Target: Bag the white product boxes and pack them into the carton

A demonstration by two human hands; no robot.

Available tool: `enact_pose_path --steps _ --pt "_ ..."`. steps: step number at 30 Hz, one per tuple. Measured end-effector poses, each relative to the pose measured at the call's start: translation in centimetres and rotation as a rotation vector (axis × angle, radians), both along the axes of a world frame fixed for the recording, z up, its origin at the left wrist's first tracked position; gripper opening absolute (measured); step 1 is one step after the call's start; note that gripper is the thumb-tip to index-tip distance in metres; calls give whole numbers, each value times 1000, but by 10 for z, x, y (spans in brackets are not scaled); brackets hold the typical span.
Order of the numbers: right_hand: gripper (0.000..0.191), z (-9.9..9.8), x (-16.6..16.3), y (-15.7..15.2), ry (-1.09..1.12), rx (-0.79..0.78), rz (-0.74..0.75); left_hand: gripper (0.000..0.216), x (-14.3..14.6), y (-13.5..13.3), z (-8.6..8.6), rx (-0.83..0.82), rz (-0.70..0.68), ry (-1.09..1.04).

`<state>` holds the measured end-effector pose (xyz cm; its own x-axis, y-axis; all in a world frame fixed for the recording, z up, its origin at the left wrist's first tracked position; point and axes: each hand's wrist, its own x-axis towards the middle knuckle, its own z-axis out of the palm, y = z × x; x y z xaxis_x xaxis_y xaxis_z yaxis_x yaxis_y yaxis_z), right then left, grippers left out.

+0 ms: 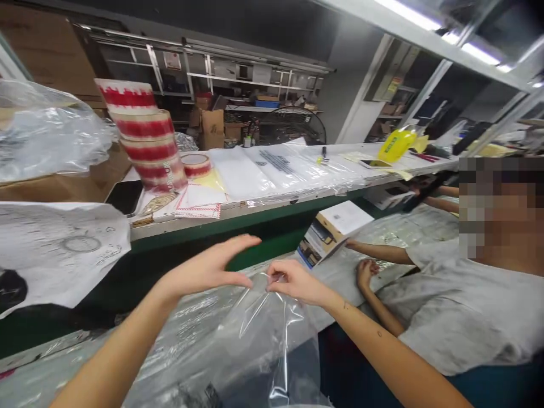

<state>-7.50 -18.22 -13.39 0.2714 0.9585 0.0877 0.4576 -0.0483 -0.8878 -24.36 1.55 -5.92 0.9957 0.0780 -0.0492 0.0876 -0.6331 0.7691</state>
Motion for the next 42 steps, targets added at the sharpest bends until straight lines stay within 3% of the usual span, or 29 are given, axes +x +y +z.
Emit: enact_pose_path --steps 2,4,6,9,12,15,18,20,24,26,27,29,32,34,36,38,40,42 --pt "14 8 5 -8 -70 11 -32 60 39 -22 -9 -191 -176 105" --pt "13 11 13 -23 -91 -21 -82 39 64 -38 -34 -389 -222 206" --pt "18 8 23 -43 -90 -94 -104 34 81 -49 -61 -506 -210 269" --pt "21 -4 37 -72 43 -201 -125 37 101 -66 -82 -316 -214 252" --pt "21 -17 48 -97 311 -201 -187 54 121 -86 -80 38 -241 77" --pt "22 -24 60 -118 316 -82 -287 56 137 -102 -69 87 -346 54" --pt "24 -32 78 -134 220 65 -379 47 152 -117 -62 -102 -378 172" --pt "29 -41 94 -142 221 147 -405 43 165 -129 -64 -290 -326 212" --pt "34 -61 143 -151 290 149 -312 59 204 -147 -86 -565 -62 254" --pt "31 -66 174 -157 250 119 -239 71 222 -149 -96 -654 -62 370" --pt "29 -66 190 -160 215 121 -228 71 229 -148 -99 -646 -111 420" --pt "28 -65 219 -169 189 142 -230 63 237 -149 -97 -470 -166 433" --pt "30 -65 250 -181 383 189 -168 42 241 -156 -76 -35 -90 199" --pt "35 -71 260 -185 549 285 -137 40 244 -166 -59 65 -76 17" --pt "44 -80 264 -185 656 419 -175 39 250 -176 -47 -50 -109 8" --pt "50 -85 269 -185 702 502 -247 37 258 -184 -45 -367 -121 208" --pt "48 -84 276 -188 657 431 -279 36 265 -187 -49 -684 -127 407" --pt "41 -74 288 -195 521 282 -265 36 268 -183 -53 -838 -186 571"
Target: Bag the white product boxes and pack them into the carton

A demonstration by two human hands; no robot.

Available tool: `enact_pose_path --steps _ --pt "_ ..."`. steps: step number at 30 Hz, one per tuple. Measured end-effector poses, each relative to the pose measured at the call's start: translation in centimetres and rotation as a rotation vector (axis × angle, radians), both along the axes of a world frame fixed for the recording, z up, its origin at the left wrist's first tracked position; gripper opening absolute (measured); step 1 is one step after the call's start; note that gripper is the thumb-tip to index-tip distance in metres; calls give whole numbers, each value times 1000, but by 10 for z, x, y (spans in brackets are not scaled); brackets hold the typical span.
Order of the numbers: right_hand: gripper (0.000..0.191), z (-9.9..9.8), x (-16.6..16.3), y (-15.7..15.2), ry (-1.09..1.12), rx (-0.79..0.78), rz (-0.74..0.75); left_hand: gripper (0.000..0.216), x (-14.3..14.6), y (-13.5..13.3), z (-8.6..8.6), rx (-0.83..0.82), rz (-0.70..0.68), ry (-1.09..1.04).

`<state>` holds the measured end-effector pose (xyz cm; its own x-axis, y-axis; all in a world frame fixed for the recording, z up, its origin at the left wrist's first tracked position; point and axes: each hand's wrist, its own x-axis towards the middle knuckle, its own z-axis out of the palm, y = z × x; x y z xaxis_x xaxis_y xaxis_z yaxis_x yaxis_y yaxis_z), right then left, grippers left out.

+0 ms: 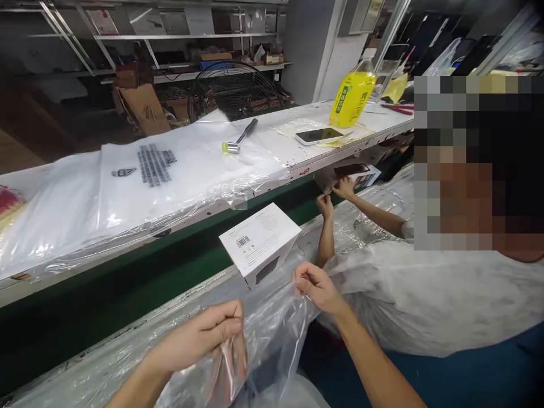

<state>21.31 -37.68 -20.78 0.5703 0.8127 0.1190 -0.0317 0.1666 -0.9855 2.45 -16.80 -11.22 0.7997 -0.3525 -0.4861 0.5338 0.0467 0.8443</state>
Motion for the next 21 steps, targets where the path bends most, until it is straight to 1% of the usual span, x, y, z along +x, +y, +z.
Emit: enact_pose_path --steps 1,3,5,6,7,8,10,11,12,13,14,15,17,18,19,21 --pt "38 6 6 -5 -81 -85 29 37 0 4 0 -12 -70 43" --pt "36 18 17 -16 -227 -215 85 39 0 14 3 39 -245 94" --pt "38 22 22 -28 -270 -247 119 35 -2 25 7 118 -394 78" --pt "41 20 23 -34 -230 -222 122 30 -2 29 7 118 -411 27" --pt "45 16 21 -41 -139 -180 113 29 -2 32 4 82 -371 -41" --pt "50 11 20 -47 -6 -139 100 31 -2 33 -2 -2 -267 -118" --pt "66 -1 17 -58 277 -108 101 31 0 30 -22 -277 71 -304" --pt "75 -5 17 -62 367 -123 111 30 1 27 -35 -415 230 -369" --pt "80 -8 20 -64 403 -143 97 26 2 23 -48 -520 335 -386" --pt "79 -8 24 -65 385 -150 38 23 3 19 -60 -572 382 -356" --pt "73 -7 30 -64 331 -137 -68 20 4 14 -71 -559 395 -292" --pt "66 -3 38 -60 261 -106 -213 23 5 10 -81 -490 389 -213" --pt "52 6 58 -47 96 -44 -495 43 7 1 -98 -325 373 -93" --pt "45 11 70 -37 0 -45 -566 53 9 -3 -106 -263 397 -76" --pt "39 16 81 -25 -95 -71 -590 61 12 -7 -113 -221 453 -89" --pt "31 22 105 5 -246 -148 -551 65 19 -17 -127 -148 646 -171"
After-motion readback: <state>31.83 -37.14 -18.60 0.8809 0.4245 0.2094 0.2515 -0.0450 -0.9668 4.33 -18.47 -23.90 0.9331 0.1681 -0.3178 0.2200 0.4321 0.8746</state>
